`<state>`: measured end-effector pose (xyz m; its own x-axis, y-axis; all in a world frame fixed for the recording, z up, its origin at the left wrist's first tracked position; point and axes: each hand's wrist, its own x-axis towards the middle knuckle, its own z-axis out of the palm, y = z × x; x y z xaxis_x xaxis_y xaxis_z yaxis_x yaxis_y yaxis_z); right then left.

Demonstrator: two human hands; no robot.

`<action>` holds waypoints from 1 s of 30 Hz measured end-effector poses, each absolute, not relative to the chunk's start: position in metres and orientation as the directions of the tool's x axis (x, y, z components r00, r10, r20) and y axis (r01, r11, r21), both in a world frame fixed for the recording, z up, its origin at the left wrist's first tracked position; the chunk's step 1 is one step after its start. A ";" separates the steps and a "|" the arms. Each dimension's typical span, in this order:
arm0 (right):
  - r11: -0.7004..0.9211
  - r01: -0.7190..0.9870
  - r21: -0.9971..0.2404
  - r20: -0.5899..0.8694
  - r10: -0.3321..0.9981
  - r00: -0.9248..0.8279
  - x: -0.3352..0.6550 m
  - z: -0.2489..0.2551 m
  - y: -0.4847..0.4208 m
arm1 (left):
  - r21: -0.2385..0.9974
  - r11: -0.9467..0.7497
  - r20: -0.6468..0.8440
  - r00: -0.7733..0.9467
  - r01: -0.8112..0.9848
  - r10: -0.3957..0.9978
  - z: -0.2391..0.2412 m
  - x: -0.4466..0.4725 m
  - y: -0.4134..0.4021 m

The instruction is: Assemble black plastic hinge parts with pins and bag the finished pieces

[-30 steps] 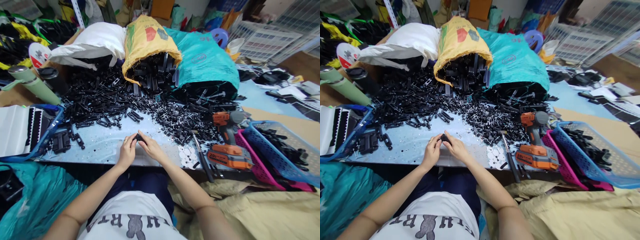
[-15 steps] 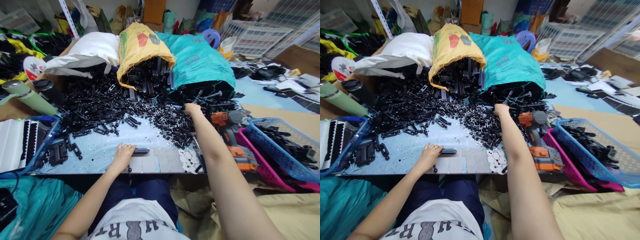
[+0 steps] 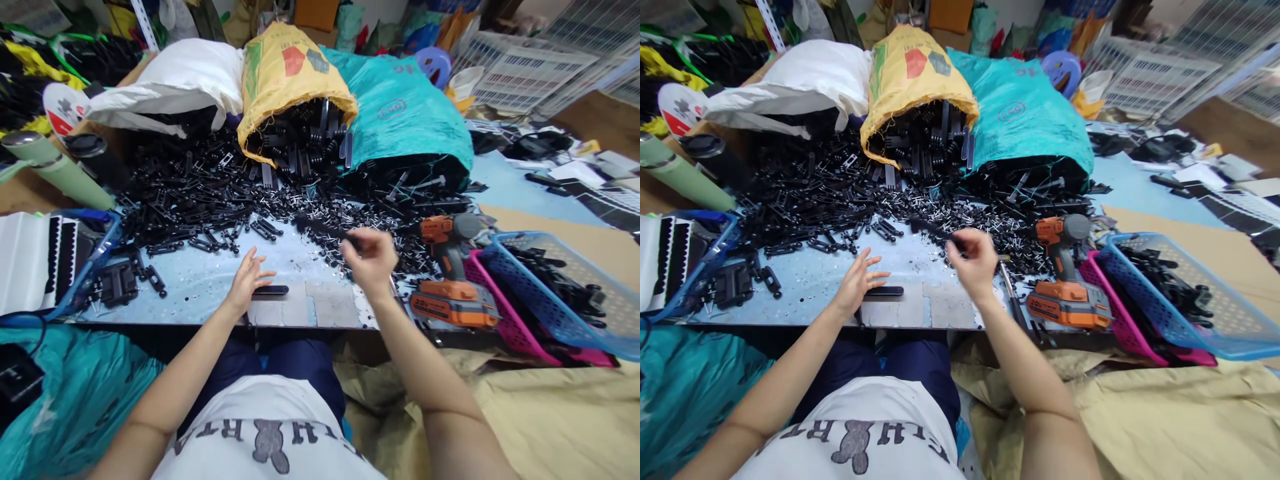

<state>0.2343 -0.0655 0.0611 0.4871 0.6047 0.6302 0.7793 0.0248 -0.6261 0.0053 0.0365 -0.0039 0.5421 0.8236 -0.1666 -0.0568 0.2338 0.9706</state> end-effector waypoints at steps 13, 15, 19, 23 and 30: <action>0.003 0.847 -0.532 -0.061 0.997 -0.042 0.196 0.007 -0.107 | 0.927 -0.339 0.118 0.729 0.163 0.674 -0.017 0.013 -0.003; 0.072 0.891 -0.449 -0.046 0.994 -0.103 0.203 0.002 -0.114 | 0.781 -0.581 0.202 0.786 0.231 0.584 -0.017 0.006 0.008; 0.187 0.968 -0.170 -0.081 0.976 -0.203 0.198 -0.008 -0.118 | 0.513 -0.779 0.041 0.897 0.359 0.440 -0.020 0.008 0.025; 0.157 0.987 -0.026 -0.070 0.985 -0.159 0.182 -0.018 -0.111 | 0.365 -0.865 -0.008 0.930 0.344 0.367 -0.023 0.016 0.023; 0.126 0.987 0.100 0.076 0.988 -0.134 0.169 -0.007 -0.107 | 0.337 -0.901 0.153 0.928 0.275 0.340 -0.038 0.010 0.023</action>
<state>0.1688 -0.1070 -0.0073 -0.1335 0.9881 0.0759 0.9870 0.1257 0.0999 0.0100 0.0234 -0.0383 0.9278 0.3402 0.1534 0.2745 -0.9006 0.3369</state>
